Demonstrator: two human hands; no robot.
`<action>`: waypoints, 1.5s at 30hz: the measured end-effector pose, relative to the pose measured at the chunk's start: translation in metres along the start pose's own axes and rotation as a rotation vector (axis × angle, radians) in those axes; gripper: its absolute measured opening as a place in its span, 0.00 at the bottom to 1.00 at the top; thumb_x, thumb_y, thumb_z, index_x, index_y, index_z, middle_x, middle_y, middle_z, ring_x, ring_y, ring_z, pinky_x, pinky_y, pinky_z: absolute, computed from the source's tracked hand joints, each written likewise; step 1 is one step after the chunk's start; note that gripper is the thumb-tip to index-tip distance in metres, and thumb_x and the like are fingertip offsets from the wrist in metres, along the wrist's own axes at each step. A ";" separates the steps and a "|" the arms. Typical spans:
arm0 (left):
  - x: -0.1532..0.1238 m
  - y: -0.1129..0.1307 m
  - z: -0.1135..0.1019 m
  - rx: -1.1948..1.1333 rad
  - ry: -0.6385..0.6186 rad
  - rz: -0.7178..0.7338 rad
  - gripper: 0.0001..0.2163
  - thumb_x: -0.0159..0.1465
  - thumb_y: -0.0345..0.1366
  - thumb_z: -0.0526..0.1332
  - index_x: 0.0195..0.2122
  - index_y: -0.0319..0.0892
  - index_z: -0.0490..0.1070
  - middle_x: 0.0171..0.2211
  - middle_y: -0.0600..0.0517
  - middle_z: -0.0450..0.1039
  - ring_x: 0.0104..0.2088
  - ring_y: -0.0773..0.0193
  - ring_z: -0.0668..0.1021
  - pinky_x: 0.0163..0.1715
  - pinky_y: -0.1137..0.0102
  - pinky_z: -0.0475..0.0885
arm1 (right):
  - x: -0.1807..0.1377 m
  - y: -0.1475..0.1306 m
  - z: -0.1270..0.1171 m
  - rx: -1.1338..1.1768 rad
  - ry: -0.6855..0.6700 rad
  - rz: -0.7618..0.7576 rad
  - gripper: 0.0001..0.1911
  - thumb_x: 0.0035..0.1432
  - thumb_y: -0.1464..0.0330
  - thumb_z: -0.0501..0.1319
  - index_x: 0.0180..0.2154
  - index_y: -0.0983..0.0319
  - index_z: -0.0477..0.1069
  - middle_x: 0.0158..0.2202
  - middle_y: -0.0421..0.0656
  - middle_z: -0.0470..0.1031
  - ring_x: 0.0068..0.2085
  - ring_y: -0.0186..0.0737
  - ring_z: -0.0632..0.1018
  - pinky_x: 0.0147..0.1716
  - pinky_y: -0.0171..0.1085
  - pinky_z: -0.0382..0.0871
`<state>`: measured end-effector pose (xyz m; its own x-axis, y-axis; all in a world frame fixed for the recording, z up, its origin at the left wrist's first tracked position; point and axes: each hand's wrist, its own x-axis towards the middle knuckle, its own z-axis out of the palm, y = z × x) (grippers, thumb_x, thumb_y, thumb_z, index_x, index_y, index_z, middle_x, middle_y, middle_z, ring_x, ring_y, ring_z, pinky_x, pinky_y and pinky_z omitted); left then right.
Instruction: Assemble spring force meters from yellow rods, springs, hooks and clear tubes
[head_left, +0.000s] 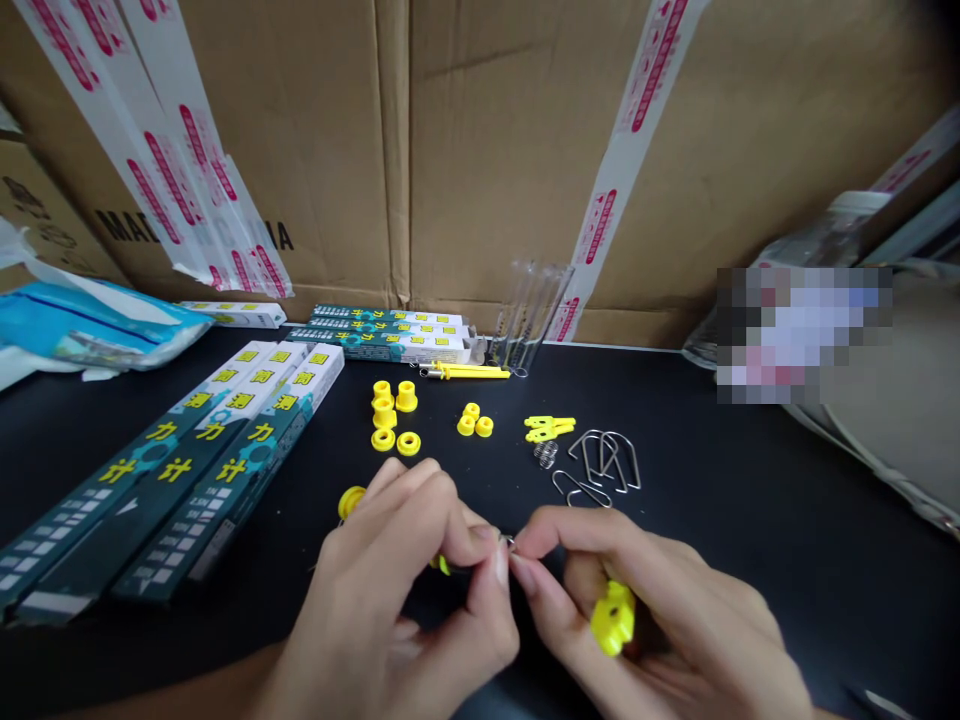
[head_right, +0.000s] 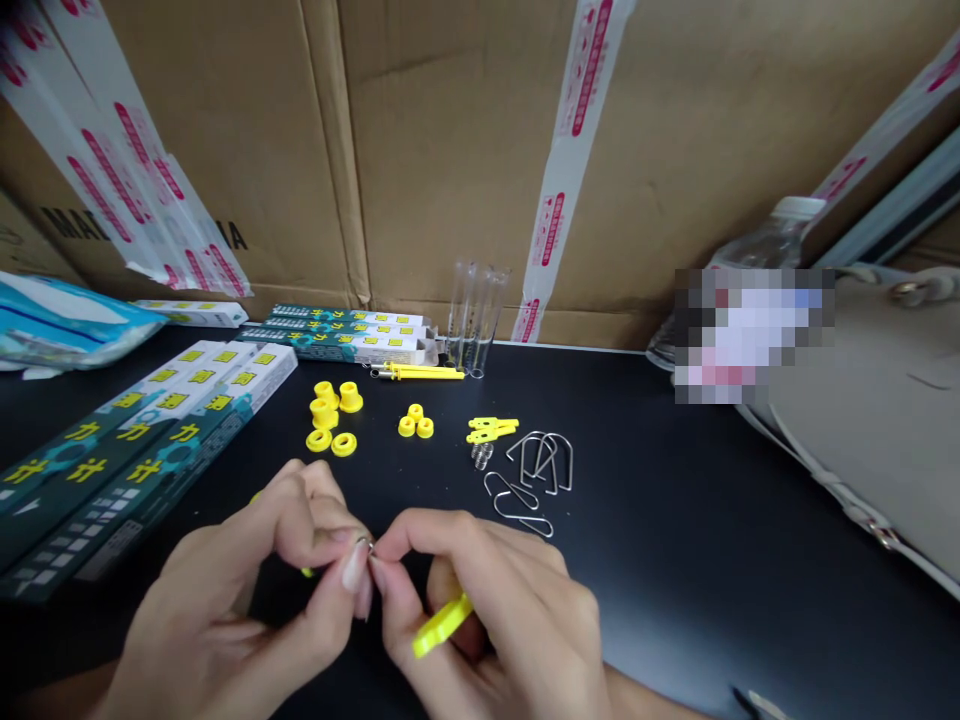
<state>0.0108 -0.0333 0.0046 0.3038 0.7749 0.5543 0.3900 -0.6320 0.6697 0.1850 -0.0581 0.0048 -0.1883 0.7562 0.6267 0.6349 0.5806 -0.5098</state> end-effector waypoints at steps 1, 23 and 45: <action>0.000 0.000 0.000 -0.032 -0.013 -0.042 0.11 0.61 0.26 0.57 0.29 0.47 0.56 0.25 0.61 0.69 0.27 0.68 0.76 0.33 0.70 0.72 | 0.000 0.000 0.000 0.001 0.003 0.010 0.04 0.62 0.72 0.63 0.37 0.57 0.73 0.16 0.30 0.64 0.14 0.29 0.66 0.16 0.26 0.65; 0.015 0.005 -0.010 -0.192 -0.290 -0.380 0.05 0.64 0.34 0.60 0.34 0.50 0.75 0.26 0.64 0.83 0.27 0.70 0.83 0.28 0.82 0.74 | -0.002 0.002 0.002 -0.046 0.043 -0.038 0.07 0.62 0.74 0.60 0.39 0.56 0.70 0.18 0.32 0.66 0.16 0.32 0.68 0.22 0.31 0.69; 0.008 0.009 -0.011 -0.104 -0.236 -0.494 0.11 0.60 0.37 0.58 0.23 0.45 0.59 0.18 0.59 0.68 0.20 0.69 0.71 0.21 0.78 0.68 | -0.002 0.005 0.008 -0.053 0.025 -0.068 0.04 0.63 0.73 0.61 0.36 0.58 0.72 0.16 0.31 0.66 0.15 0.29 0.68 0.19 0.28 0.66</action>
<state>0.0073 -0.0326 0.0203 0.2975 0.9537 0.0441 0.4510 -0.1811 0.8739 0.1821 -0.0548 -0.0039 -0.2143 0.7073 0.6736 0.6603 0.6131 -0.4337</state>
